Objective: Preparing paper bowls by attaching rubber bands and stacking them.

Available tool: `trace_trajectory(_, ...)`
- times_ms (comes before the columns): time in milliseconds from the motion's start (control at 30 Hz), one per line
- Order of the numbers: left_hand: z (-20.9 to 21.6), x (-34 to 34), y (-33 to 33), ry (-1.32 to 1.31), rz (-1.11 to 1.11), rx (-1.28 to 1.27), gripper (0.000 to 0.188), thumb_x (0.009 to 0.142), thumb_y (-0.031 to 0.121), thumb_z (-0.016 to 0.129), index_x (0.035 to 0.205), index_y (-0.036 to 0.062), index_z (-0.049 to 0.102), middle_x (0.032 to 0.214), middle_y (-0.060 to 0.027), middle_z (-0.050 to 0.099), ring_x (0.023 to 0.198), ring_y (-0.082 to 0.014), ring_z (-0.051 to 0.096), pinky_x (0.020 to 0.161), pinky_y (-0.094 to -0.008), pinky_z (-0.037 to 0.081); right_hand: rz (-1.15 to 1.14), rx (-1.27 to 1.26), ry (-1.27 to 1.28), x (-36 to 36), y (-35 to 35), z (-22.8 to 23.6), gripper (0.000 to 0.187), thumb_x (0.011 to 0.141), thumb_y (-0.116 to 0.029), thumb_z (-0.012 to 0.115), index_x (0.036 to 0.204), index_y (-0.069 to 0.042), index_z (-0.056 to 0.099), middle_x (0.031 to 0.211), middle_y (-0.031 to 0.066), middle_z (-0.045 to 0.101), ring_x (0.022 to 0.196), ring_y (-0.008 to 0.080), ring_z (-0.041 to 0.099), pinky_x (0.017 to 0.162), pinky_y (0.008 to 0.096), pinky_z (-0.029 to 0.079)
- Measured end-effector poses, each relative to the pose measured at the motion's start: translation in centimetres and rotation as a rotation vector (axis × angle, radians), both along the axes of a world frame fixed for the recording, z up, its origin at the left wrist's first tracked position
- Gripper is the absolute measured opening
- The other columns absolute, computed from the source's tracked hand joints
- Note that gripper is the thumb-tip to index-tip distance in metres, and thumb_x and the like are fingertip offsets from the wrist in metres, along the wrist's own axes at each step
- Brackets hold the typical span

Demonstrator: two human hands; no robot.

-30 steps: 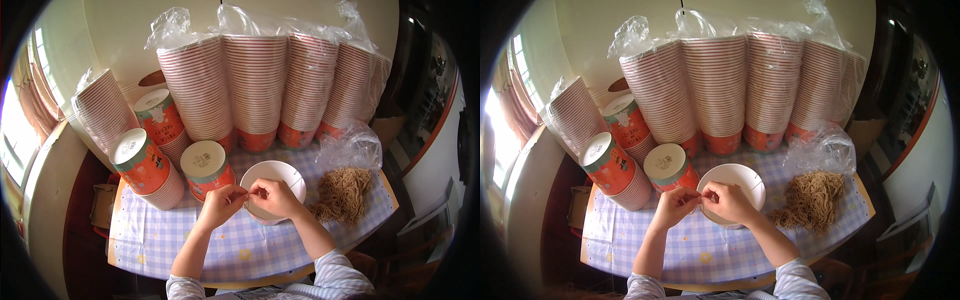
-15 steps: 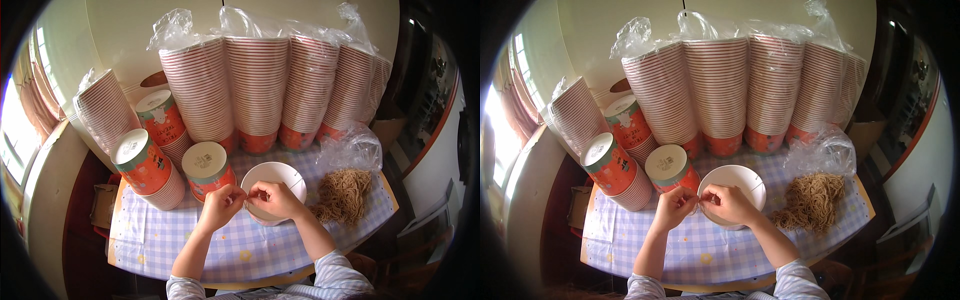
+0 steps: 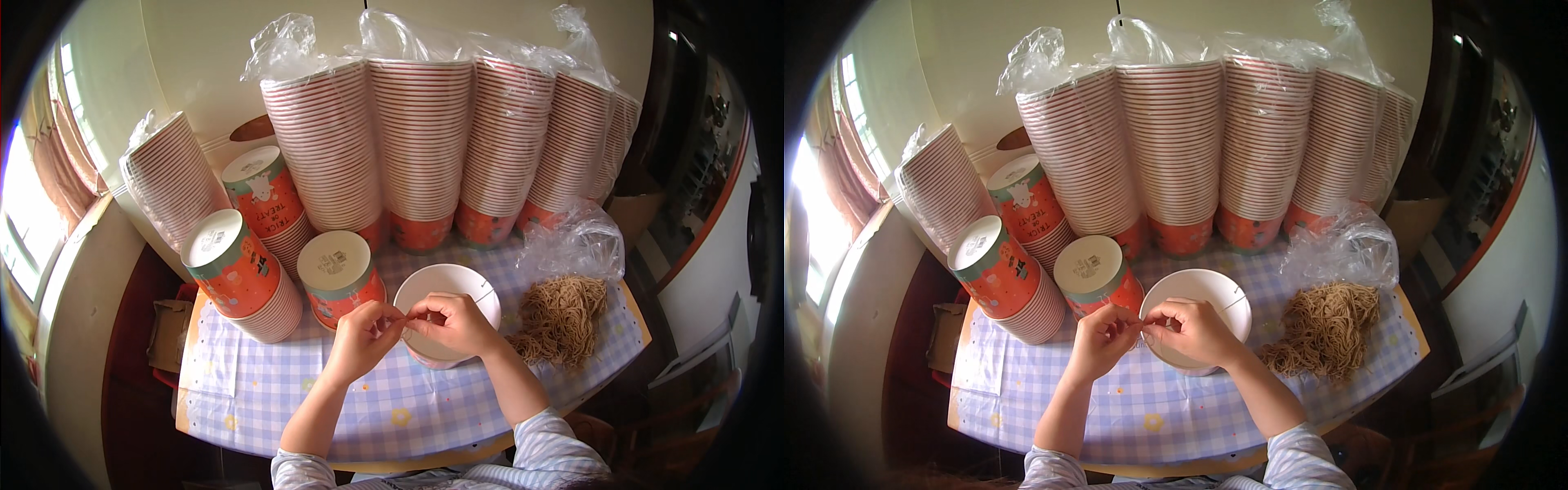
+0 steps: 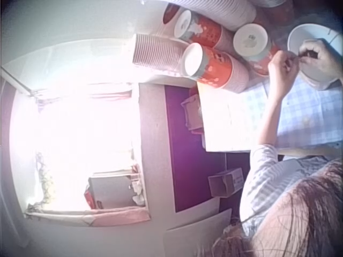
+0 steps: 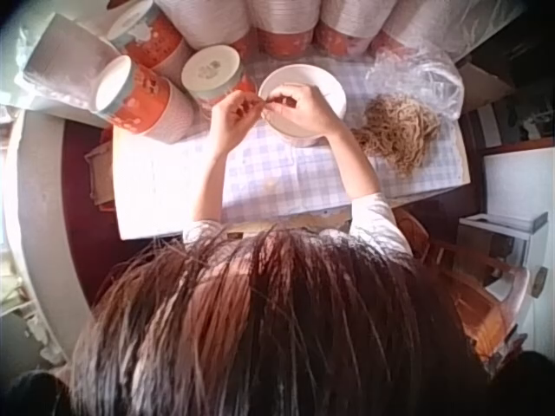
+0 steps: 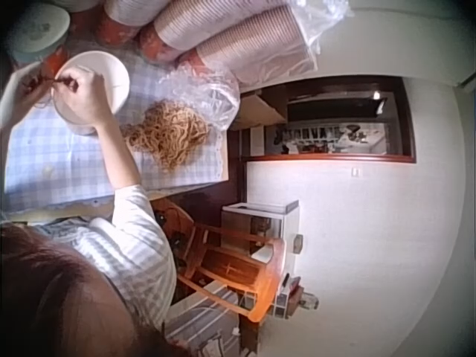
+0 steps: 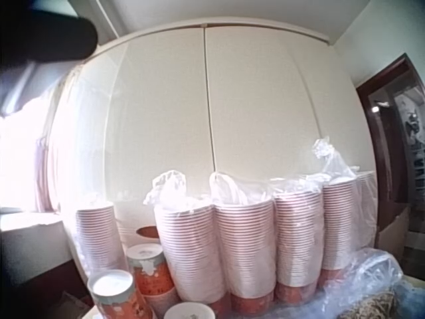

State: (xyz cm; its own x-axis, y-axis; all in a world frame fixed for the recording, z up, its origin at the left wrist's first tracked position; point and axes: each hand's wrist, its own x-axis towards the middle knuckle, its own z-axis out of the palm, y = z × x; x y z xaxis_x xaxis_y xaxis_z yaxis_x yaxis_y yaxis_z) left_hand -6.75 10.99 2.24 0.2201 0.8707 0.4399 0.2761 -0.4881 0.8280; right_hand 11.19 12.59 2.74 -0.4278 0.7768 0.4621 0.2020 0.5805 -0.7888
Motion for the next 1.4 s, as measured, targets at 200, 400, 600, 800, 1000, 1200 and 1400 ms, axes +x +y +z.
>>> trace_trajectory(200,-0.4,0.2,0.2,-0.022,-0.013,-0.020,0.004,0.078,0.000,0.060,0.078,0.0015,0.057,0.065,0.0012,0.056,0.055,-0.0013,0.049,0.047,-0.0159,0.036,0.023,-0.076,0.013,0.1,0.1,-0.2,0.008,0.076,-0.006,0.066,0.081,-0.002,0.061,0.072,0.0005,0.060,0.063,0.0061,0.054,0.055,0.0209,0.044)
trace_trajectory(400,0.3,0.1,-0.1,0.122,0.009,-0.022,0.008,0.073,0.006,0.065,0.078,0.0022,0.060,0.067,-0.0028,0.057,0.056,-0.0095,0.052,0.049,-0.0229,0.041,0.033,-0.162,0.029,0.6,0.4,-0.2,0.005,0.077,-0.004,0.060,0.079,-0.002,0.056,0.068,-0.0005,0.057,0.062,0.0061,0.054,0.057,0.0221,0.045)
trace_trajectory(600,-0.1,0.6,-0.5,0.364,0.088,0.118,0.010,0.069,0.014,0.068,0.075,0.0061,0.066,0.069,-0.0052,0.058,0.058,-0.0183,0.057,0.052,-0.0298,0.045,0.087,-0.238,0.069,0.9,0.7,-0.7,0.007,0.078,0.001,0.058,0.080,-0.002,0.051,0.073,-0.0025,0.055,0.067,0.0020,0.050,0.060,0.0182,0.043)
trace_trajectory(800,-0.7,0.8,-0.5,0.498,0.161,0.109,0.013,0.069,0.019,0.069,0.075,0.0075,0.067,0.069,-0.0053,0.060,0.056,-0.0186,0.059,0.054,-0.0301,0.047,0.114,-0.279,0.084,1.2,1.0,-0.9,0.007,0.078,0.001,0.057,0.081,-0.001,0.051,0.074,-0.0013,0.055,0.069,0.0032,0.052,0.062,0.0188,0.044)
trace_trajectory(1000,-0.8,1.4,-0.6,0.463,0.173,0.149,0.012,0.070,0.021,0.068,0.072,0.0088,0.067,0.068,-0.0039,0.061,0.057,-0.0215,0.060,0.052,-0.0315,0.048,0.115,-0.275,0.101,1.0,1.0,-0.9,0.007,0.080,-0.004,0.057,0.081,-0.002,0.051,0.071,-0.0003,0.056,0.067,0.0048,0.054,0.060,0.0207,0.045)
trace_trajectory(1200,-0.6,1.8,-0.4,0.345,0.152,0.054,0.008,0.071,0.013,0.065,0.075,0.0064,0.063,0.072,-0.0054,0.063,0.056,-0.0188,0.060,0.052,-0.0288,0.048,0.096,-0.284,0.111,1.2,0.9,-0.9,0.006,0.080,-0.003,0.056,0.081,-0.001,0.051,0.071,0.0000,0.057,0.067,0.0051,0.055,0.060,0.0209,0.045)
trace_trajectory(1400,-1.7,1.1,0.3,-0.057,-0.060,-0.212,0.007,0.076,0.004,0.060,0.081,0.0005,0.057,0.074,-0.0062,0.064,0.058,-0.0072,0.056,0.054,-0.0214,0.045,0.093,-0.212,0.009,1.3,0.9,-0.4,0.006,0.078,-0.003,0.057,0.081,-0.002,0.052,0.071,0.0001,0.057,0.065,0.0063,0.054,0.059,0.0221,0.045)
